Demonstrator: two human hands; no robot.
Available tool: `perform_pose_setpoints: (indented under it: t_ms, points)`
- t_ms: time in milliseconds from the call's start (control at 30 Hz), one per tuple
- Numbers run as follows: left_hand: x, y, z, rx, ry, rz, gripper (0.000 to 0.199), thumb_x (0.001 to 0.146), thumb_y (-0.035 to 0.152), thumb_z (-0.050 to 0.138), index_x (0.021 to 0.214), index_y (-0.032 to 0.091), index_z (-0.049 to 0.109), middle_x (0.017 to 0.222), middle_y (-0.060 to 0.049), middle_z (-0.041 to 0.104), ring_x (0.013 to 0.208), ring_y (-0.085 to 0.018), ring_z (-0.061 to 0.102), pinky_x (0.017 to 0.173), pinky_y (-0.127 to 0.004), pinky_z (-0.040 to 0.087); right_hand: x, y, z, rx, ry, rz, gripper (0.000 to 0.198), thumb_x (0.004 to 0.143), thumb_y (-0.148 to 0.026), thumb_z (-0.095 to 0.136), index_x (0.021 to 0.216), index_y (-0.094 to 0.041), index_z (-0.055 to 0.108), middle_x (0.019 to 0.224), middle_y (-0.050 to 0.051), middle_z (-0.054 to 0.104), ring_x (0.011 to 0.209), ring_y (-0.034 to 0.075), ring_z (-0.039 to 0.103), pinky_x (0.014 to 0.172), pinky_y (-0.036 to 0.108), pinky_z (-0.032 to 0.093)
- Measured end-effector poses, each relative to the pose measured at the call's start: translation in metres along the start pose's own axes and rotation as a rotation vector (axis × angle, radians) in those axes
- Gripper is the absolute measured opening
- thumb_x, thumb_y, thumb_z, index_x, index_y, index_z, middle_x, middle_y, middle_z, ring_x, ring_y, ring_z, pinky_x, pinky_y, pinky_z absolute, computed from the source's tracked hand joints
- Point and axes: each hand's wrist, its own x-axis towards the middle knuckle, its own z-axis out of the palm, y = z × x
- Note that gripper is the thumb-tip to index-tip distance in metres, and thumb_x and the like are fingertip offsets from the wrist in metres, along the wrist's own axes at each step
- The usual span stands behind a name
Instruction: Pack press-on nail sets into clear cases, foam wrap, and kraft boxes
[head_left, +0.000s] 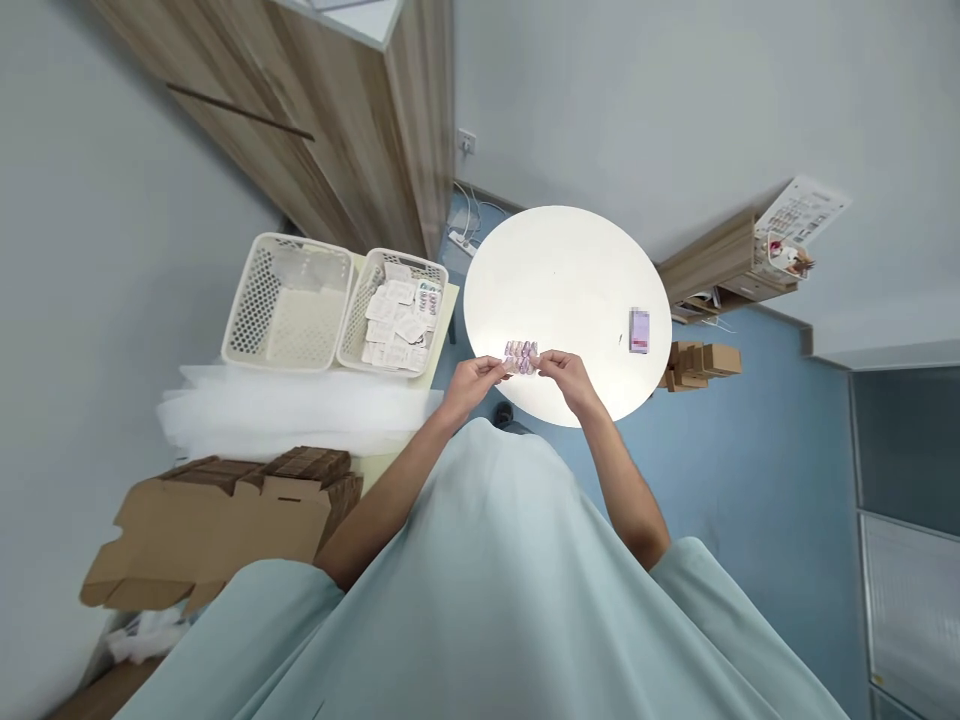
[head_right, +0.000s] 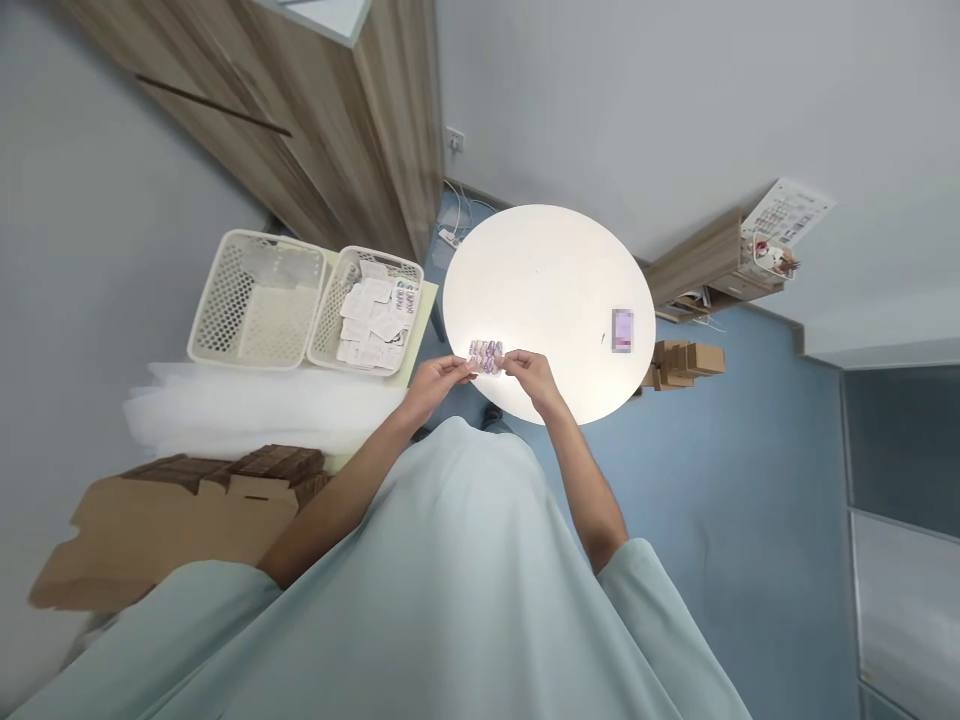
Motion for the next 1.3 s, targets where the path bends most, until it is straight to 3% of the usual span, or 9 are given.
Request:
perform_pose_setpoints:
  t_ms: [200, 267, 400, 533, 667, 833, 1067, 1200, 1300]
  points:
    - [0.027, 0.005, 0.044, -0.024, 0.122, 0.008, 0.063, 0.073, 0.074, 0.093, 0.103, 0.019, 0.084, 0.106, -0.012, 0.085, 0.102, -0.029, 0.079, 0.097, -0.041, 0.062, 0.013, 0.009, -0.052, -0.145, -0.161, -0.054, 0.04, 0.083, -0.061, 0.084, 0.082, -0.021, 0.079, 0.086, 0.004, 0.079, 0.086, 0.022, 0.071, 0.082, 0.035, 0.054]
    - [0.038, 0.007, 0.056, 0.001, 0.142, 0.025, 0.065, 0.075, 0.073, 0.092, 0.11, 0.018, 0.085, 0.112, -0.013, 0.085, 0.106, -0.03, 0.079, 0.099, -0.043, 0.063, 0.017, 0.012, -0.068, -0.253, -0.193, -0.108, 0.039, 0.084, -0.057, 0.087, 0.1, -0.022, 0.083, 0.104, 0.006, 0.082, 0.093, 0.024, 0.074, 0.087, 0.038, 0.057]
    - [0.055, 0.016, 0.073, 0.234, 0.019, 0.098, 0.061, 0.08, 0.072, 0.087, 0.112, 0.02, 0.087, 0.117, -0.014, 0.085, 0.107, -0.032, 0.079, 0.098, -0.042, 0.062, 0.02, 0.019, -0.092, -0.439, -0.056, -0.335, 0.058, 0.086, -0.048, 0.09, 0.139, -0.029, 0.074, 0.148, 0.012, 0.071, 0.115, 0.029, 0.074, 0.095, 0.043, 0.062]
    - [0.068, 0.024, 0.091, 0.391, -0.15, 0.104, 0.06, 0.081, 0.072, 0.086, 0.11, 0.02, 0.089, 0.109, -0.013, 0.086, 0.102, -0.032, 0.079, 0.093, -0.041, 0.062, 0.025, 0.027, -0.106, -0.518, -0.05, -0.378, 0.027, 0.106, -0.046, 0.067, 0.117, -0.026, 0.081, 0.116, 0.01, 0.08, 0.1, 0.026, 0.074, 0.09, 0.042, 0.06]
    - [0.075, 0.024, 0.107, 0.409, -0.098, 0.064, 0.071, 0.074, 0.072, 0.092, 0.119, 0.018, 0.086, 0.104, -0.012, 0.085, 0.098, -0.03, 0.079, 0.09, -0.04, 0.062, 0.035, 0.041, -0.12, -0.267, -0.066, -0.247, 0.035, 0.1, -0.058, 0.071, 0.097, -0.025, 0.08, 0.099, 0.006, 0.082, 0.09, 0.023, 0.073, 0.084, 0.038, 0.058]
    - [0.068, 0.016, 0.115, 0.269, 0.036, -0.031, 0.076, 0.072, 0.071, 0.095, 0.125, 0.018, 0.082, 0.109, -0.014, 0.085, 0.103, -0.031, 0.082, 0.089, -0.04, 0.061, 0.04, 0.061, -0.128, 0.116, 0.086, -0.054, 0.052, 0.084, -0.071, 0.08, 0.103, -0.022, 0.08, 0.098, 0.007, 0.081, 0.087, 0.021, 0.072, 0.081, 0.035, 0.057]
    - [0.063, 0.004, 0.122, 0.223, 0.104, -0.051, 0.074, 0.066, 0.068, 0.1, 0.117, 0.017, 0.083, 0.1, -0.014, 0.084, 0.092, -0.033, 0.082, 0.081, -0.04, 0.058, 0.03, 0.069, -0.112, 0.218, 0.208, -0.019, 0.056, 0.08, -0.074, 0.082, 0.103, -0.023, 0.078, 0.098, 0.007, 0.08, 0.093, 0.022, 0.072, 0.086, 0.038, 0.058]
    - [0.066, 0.012, 0.118, 0.178, 0.046, -0.056, 0.074, 0.067, 0.063, 0.101, 0.123, 0.018, 0.083, 0.103, -0.013, 0.083, 0.093, -0.029, 0.079, 0.077, -0.037, 0.056, 0.029, 0.064, -0.11, 0.265, 0.188, 0.004, 0.06, 0.077, -0.076, 0.083, 0.104, -0.023, 0.078, 0.103, 0.008, 0.08, 0.092, 0.021, 0.071, 0.085, 0.036, 0.058]
    - [0.066, 0.02, 0.117, 0.1, -0.074, -0.095, 0.08, 0.07, 0.058, 0.101, 0.138, 0.021, 0.079, 0.116, -0.014, 0.083, 0.102, -0.027, 0.077, 0.078, -0.034, 0.055, 0.029, 0.061, -0.109, 0.333, 0.051, 0.051, 0.062, 0.073, -0.078, 0.084, 0.101, -0.024, 0.078, 0.101, 0.007, 0.079, 0.091, 0.02, 0.07, 0.084, 0.035, 0.058]
